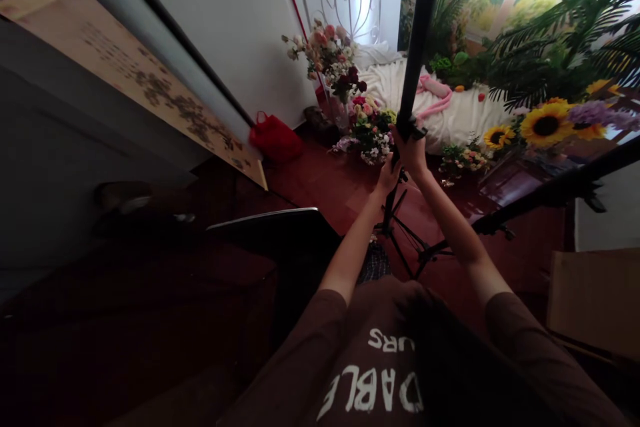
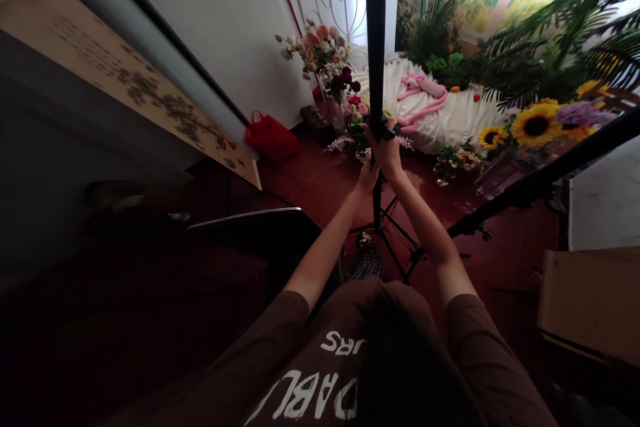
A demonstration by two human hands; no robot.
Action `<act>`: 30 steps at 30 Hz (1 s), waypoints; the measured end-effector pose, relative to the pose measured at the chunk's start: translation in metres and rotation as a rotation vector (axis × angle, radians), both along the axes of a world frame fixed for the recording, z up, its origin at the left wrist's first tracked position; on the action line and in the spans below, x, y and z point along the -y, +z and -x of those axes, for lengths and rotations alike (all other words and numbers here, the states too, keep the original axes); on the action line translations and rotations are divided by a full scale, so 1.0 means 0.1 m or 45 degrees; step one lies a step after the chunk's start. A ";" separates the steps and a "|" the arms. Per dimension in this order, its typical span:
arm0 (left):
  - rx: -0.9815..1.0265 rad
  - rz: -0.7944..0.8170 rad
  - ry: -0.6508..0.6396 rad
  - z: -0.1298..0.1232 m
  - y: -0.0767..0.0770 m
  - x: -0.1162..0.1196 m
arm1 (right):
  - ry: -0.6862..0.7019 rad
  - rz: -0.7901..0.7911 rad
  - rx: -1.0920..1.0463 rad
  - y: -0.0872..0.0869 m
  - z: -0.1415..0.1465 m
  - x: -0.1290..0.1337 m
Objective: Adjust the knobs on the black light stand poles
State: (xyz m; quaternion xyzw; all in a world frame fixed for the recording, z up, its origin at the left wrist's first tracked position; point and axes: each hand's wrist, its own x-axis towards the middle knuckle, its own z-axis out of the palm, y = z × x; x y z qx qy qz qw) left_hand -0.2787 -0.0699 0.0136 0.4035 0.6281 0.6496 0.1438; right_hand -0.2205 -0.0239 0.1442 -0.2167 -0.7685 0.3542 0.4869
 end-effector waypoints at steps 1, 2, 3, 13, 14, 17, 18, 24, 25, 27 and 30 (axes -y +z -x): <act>0.006 0.007 -0.002 0.02 -0.02 -0.01 | 0.012 0.060 -0.007 -0.11 -0.03 0.06; 0.014 0.014 -0.010 0.03 -0.04 -0.02 | 0.014 0.112 -0.016 -0.20 -0.05 0.11; 0.020 0.019 -0.022 0.04 -0.06 -0.03 | 0.007 0.151 -0.026 -0.27 -0.07 0.15; 0.035 0.002 -0.015 0.00 -0.08 -0.02 | 0.046 0.157 0.111 -0.41 -0.20 0.05; 0.041 0.001 -0.011 -0.01 -0.07 -0.02 | 0.050 0.169 0.122 -0.45 -0.27 0.06; 0.054 0.002 0.029 -0.04 -0.06 -0.02 | 0.023 0.192 0.138 -0.62 -0.58 0.17; 0.052 0.008 0.046 -0.05 -0.05 -0.02 | 0.005 0.173 0.149 -0.68 -0.68 0.22; 0.034 0.048 0.039 -0.07 -0.02 0.02 | 0.047 0.122 0.242 -0.97 -1.02 0.47; 0.036 0.050 0.044 -0.07 -0.01 0.02 | 0.044 0.187 0.211 -0.98 -1.01 0.49; 0.038 0.050 0.050 -0.07 -0.01 0.02 | 0.029 0.386 0.098 -0.98 -0.96 0.51; 0.039 0.034 0.040 -0.07 0.00 0.02 | 0.044 0.758 -0.129 -0.92 -0.84 0.52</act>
